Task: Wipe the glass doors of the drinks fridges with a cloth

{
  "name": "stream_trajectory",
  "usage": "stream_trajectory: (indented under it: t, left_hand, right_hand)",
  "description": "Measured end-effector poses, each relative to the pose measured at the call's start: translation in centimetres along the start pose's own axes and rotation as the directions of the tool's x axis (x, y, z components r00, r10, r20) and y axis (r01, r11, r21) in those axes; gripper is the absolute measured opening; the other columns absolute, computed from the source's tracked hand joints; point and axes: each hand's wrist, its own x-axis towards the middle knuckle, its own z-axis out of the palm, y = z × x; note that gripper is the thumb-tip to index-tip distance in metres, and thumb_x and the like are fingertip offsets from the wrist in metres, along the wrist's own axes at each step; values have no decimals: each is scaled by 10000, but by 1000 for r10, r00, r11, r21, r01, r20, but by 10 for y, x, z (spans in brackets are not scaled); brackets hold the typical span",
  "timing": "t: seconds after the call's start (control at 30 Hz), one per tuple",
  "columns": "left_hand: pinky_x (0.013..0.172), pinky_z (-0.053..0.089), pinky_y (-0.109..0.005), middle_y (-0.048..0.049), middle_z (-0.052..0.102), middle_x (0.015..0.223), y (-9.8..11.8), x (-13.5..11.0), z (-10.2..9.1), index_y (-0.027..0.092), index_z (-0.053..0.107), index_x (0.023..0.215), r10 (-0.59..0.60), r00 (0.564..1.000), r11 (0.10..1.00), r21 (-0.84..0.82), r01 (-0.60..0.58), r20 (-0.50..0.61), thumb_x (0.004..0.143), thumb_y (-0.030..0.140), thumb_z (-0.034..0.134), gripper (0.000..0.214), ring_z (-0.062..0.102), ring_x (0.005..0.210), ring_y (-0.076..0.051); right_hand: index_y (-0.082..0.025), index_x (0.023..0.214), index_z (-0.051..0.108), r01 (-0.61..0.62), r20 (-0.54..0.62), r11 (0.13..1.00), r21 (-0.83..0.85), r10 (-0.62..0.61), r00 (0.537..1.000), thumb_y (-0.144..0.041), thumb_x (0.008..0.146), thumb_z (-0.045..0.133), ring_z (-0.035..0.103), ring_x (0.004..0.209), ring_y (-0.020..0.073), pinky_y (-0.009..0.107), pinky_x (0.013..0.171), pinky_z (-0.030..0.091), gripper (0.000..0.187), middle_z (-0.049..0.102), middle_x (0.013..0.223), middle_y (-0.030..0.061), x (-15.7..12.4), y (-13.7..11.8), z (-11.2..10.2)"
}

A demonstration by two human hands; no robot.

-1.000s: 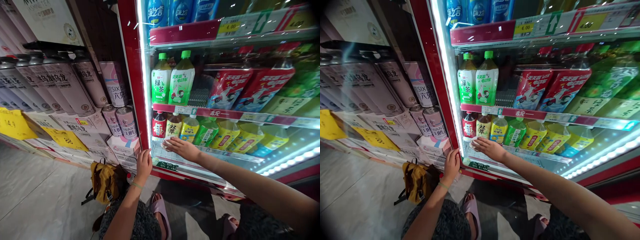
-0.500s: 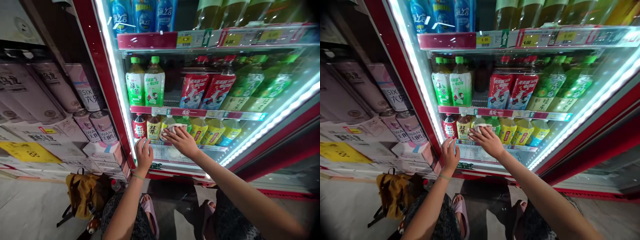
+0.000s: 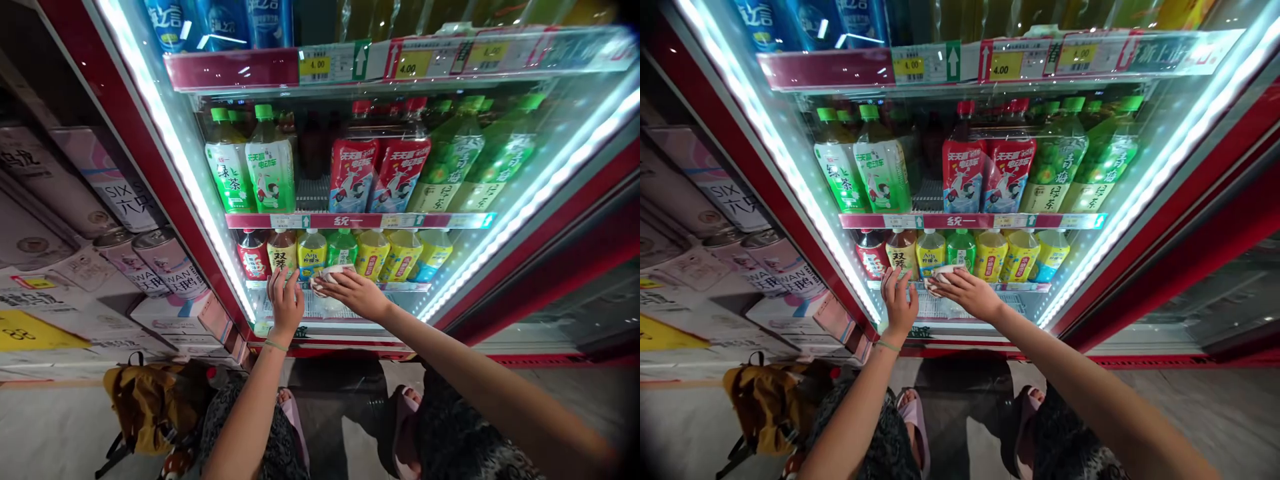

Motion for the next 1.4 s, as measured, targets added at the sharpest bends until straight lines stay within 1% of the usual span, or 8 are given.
stream_trajectory:
  t: [0.2, 0.37, 0.53, 0.7, 0.87, 1.03, 1.2, 1.4]
  left_hand:
    - [1234, 333, -480, -145, 615, 1367, 14, 6, 12, 213, 639, 1342, 48, 999, 999, 19, -48, 10, 983, 146, 525, 382, 443, 1464, -268]
    - [1245, 323, -491, -158, 610, 1361, 24, 12, 19, 210, 621, 1368, 91, 996, 995, 38, -91, -6, 959, 122, 574, 422, 405, 1491, -278]
    - [1268, 281, -496, -145, 621, 1355, 38, 11, 28, 229, 632, 1359, 132, 991, 991, 16, -133, 25, 947, 130, 604, 425, 397, 1498, -273]
    - [1298, 172, -541, -156, 548, 1461, 52, 6, 41, 224, 641, 1347, 66, 998, 998, 14, -66, 25, 952, 158, 597, 404, 242, 1578, -298]
    - [1308, 65, -574, -180, 480, 1520, 64, 8, 50, 207, 577, 1413, 114, 993, 993, 36, -114, 13, 937, 140, 611, 482, 181, 1601, -296]
    - [1300, 34, -605, -187, 441, 1563, 69, 6, 56, 206, 591, 1400, 51, 999, 999, 10, -51, 2, 964, 199, 586, 436, 148, 1607, -319]
    - [1291, 9, -629, -181, 432, 1576, 68, 0, 61, 211, 600, 1394, -12, 1000, 1000, 26, 12, 7, 984, 264, 566, 415, 140, 1606, -340]
    - [1298, -11, -596, -175, 392, 1602, 62, 3, 57, 232, 562, 1451, 63, 998, 998, -10, -63, 12, 967, 230, 596, 486, 115, 1611, -328]
  right_hand:
    - [-357, 1500, 538, -297, -104, 943, -147, 284, 953, -205, 986, 608, 566, 1307, 249, 478, 1241, 343, 540, 588, 1511, -67, -19, 4, -6]
    - [-358, 1446, 593, -67, -48, 985, -156, 60, 997, -209, 997, 599, 597, 1221, 174, 358, 1195, 399, 474, 586, 1510, -103, -40, 11, -8]
    - [-376, 1461, 581, -391, -191, 904, -172, 359, 914, -240, 961, 648, 562, 1285, 256, 481, 1223, 337, 522, 625, 1474, -54, -54, 17, -11]
    - [-378, 1468, 564, -166, -99, 982, -94, 157, 983, -180, 976, 606, 604, 1187, 165, 352, 1189, 388, 532, 624, 1473, -92, -70, 25, -14]
    - [-403, 1537, 476, -467, -192, 880, -82, 446, 874, -222, 958, 643, 556, 1316, 242, 467, 1242, 317, 629, 605, 1498, -50, -80, 28, -14]
    - [-464, 1535, 449, -335, -46, 942, 17, 335, 941, -214, 992, 594, 614, 1243, 172, 375, 1240, 347, 615, 607, 1485, -112, -94, 29, -11]
    - [-437, 1525, 482, -594, -103, 804, 14, 592, 799, -262, 981, 612, 511, 1408, 296, 563, 1266, 295, 586, 535, 1559, -54, -89, 22, -7]
    - [-436, 1535, 455, -239, 21, 966, 101, 238, 971, -177, 988, 597, 562, 1325, 145, 367, 1249, 355, 623, 621, 1476, -96, -97, 29, -7]
